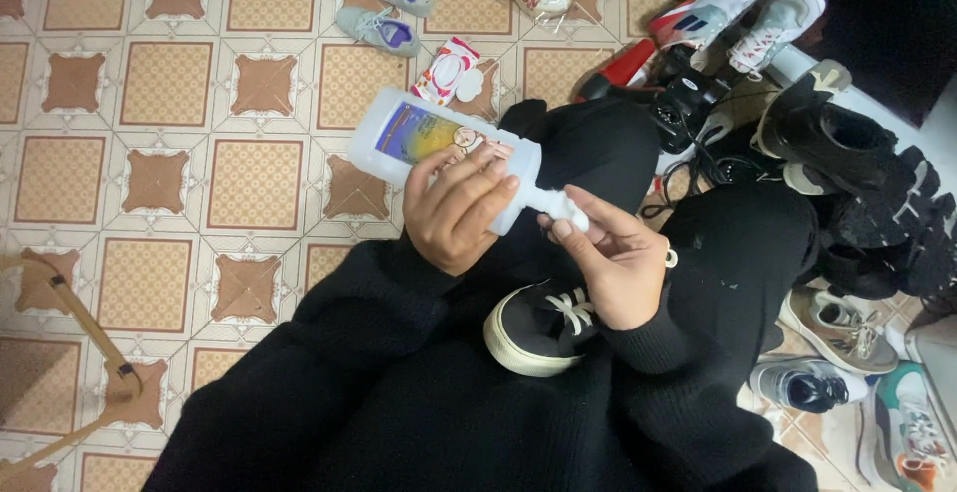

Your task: The person cleans the white rubber outsole of a black shoe by applying a liquid from a bottle onto a cotton ball and rubbing it along the edges, then uses a hair dryer to dry the cleaned areas.

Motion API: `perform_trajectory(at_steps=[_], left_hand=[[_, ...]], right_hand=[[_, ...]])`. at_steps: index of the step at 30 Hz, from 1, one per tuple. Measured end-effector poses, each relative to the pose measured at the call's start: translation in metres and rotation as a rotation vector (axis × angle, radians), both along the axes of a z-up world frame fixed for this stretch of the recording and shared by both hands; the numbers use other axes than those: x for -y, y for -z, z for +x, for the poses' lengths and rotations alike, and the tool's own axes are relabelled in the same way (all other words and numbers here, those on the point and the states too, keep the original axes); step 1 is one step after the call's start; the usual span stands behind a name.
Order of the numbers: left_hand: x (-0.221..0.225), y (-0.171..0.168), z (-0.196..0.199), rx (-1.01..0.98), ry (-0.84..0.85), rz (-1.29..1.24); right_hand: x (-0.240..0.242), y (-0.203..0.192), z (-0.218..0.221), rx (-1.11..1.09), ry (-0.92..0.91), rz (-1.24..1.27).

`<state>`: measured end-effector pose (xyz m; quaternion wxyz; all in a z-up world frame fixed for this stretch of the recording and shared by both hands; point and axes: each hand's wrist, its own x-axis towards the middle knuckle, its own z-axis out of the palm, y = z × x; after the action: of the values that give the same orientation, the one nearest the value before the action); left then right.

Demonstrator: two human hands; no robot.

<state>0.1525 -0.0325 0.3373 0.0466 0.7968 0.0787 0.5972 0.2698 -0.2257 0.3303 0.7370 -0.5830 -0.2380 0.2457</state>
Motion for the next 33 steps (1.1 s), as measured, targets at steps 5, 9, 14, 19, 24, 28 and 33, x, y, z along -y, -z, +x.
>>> perform_trajectory(at_steps=[5,9,14,19,24,28,33], left_hand=[[-0.001,0.007,0.002,-0.003,-0.058,0.136],[0.000,0.009,0.004,-0.015,-0.071,0.211],[0.001,0.004,0.002,-0.044,-0.068,0.183],[-0.003,0.011,-0.002,-0.057,-0.083,0.142],[-0.012,0.006,-0.027,-0.278,-0.065,-0.260],[-0.069,0.133,-0.071,-0.359,-0.202,-0.537],[-0.087,0.289,-0.140,-0.777,-0.442,-1.106]], right_hand=[[-0.004,-0.012,-0.002,-0.065,-0.027,-0.016],[-0.004,-0.004,0.001,-0.038,-0.047,-0.016],[-0.004,-0.005,0.000,-0.040,-0.057,-0.026],[-0.006,-0.010,0.000,-0.049,-0.070,-0.045],[-0.007,-0.003,-0.002,-0.156,0.021,0.073],[0.046,-0.005,0.035,-0.123,0.142,0.081],[0.136,-0.010,0.062,-0.171,0.474,-0.010]])
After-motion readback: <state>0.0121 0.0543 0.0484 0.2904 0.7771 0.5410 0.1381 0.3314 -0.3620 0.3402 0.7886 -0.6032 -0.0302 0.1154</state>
